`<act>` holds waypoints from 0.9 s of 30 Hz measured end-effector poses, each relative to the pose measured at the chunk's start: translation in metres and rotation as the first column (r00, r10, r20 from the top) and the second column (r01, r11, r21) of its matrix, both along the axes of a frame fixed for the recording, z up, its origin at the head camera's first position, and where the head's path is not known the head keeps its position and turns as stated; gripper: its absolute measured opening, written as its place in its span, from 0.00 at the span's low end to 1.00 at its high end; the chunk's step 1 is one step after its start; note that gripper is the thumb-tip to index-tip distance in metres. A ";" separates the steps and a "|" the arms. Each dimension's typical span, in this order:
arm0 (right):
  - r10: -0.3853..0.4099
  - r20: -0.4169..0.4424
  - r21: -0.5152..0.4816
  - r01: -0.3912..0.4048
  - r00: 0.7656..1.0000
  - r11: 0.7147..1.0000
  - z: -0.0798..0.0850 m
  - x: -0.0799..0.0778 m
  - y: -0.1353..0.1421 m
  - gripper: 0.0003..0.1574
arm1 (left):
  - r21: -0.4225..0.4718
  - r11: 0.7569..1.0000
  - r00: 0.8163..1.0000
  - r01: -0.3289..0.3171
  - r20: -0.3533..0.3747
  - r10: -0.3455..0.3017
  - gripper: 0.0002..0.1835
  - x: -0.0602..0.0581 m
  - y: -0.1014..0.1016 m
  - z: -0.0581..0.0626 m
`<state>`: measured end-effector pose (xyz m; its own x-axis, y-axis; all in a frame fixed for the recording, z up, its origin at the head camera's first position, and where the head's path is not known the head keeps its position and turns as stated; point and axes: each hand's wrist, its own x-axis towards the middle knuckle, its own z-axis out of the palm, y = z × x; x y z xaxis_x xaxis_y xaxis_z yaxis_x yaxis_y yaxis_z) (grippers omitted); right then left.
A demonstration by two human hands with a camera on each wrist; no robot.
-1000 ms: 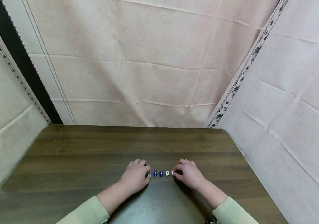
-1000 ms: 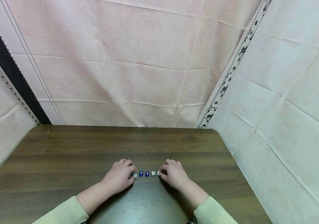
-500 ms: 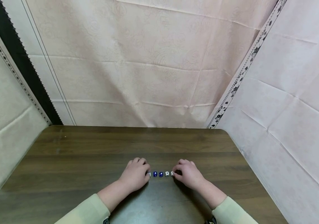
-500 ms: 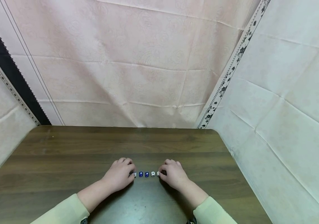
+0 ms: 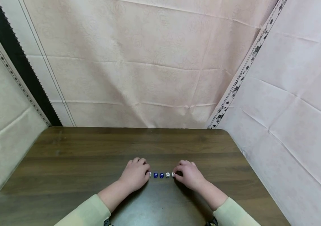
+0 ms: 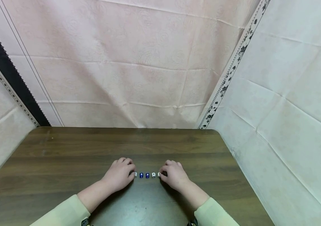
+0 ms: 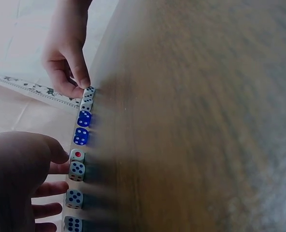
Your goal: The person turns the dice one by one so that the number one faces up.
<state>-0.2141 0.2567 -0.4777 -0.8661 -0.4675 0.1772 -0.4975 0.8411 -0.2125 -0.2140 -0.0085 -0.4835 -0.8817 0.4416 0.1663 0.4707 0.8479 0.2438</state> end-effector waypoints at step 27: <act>-0.001 0.010 0.000 0.001 1.000 1.000 0.002 0.000 -0.001 0.06 | 0.021 0.999 0.999 0.041 0.012 -0.041 0.05 0.002 -0.001 0.002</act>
